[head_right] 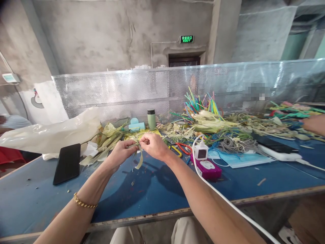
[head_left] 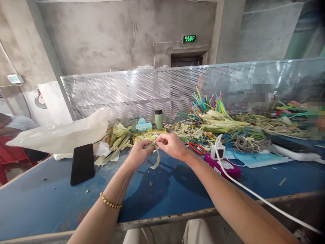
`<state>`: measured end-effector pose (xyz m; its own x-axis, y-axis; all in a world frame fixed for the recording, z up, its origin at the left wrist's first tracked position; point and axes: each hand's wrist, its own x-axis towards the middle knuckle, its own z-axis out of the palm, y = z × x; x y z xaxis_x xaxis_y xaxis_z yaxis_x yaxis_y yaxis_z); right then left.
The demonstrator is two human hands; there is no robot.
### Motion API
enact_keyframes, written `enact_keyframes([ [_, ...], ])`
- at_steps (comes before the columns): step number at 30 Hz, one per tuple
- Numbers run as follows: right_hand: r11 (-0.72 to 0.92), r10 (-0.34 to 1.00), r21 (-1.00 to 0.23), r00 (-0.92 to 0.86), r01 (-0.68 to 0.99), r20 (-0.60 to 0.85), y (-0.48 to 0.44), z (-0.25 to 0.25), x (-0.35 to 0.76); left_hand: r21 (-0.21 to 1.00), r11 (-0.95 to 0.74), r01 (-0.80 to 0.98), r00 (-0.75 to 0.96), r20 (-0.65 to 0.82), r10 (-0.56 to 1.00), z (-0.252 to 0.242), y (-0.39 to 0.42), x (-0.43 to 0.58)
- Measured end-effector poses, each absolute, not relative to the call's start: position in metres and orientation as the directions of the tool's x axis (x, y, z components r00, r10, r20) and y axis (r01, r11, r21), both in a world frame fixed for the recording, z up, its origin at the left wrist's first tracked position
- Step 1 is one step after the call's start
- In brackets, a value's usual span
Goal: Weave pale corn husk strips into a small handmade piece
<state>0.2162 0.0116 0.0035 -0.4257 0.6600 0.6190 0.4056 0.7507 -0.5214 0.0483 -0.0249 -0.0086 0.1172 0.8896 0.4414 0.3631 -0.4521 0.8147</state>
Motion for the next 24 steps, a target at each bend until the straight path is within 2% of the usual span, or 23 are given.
enact_keyframes([
  [9,0.729,0.683,-0.581,-0.432,0.361,0.589,0.0122,0.001,0.2132,0.822,-0.415,0.391,0.11,0.406,0.907,-0.0115,-0.0244,0.049],
  [18,0.732,0.677,-0.582,-0.467,0.354,0.569,0.0134,-0.0007,0.2145,0.942,-0.307,0.133,0.138,0.289,0.947,-0.0106,-0.0265,0.0506],
  [21,0.746,0.659,-0.588,-0.472,0.313,0.586,0.0123,0.0026,0.2163,0.943,-0.324,0.078,0.134,0.313,0.94,-0.0095,-0.0268,0.0492],
  [24,0.738,0.675,-0.585,-0.384,0.338,0.63,0.0103,0.0065,0.2178,0.931,-0.361,0.049,0.078,0.357,0.931,-0.01,-0.0243,0.0476],
])
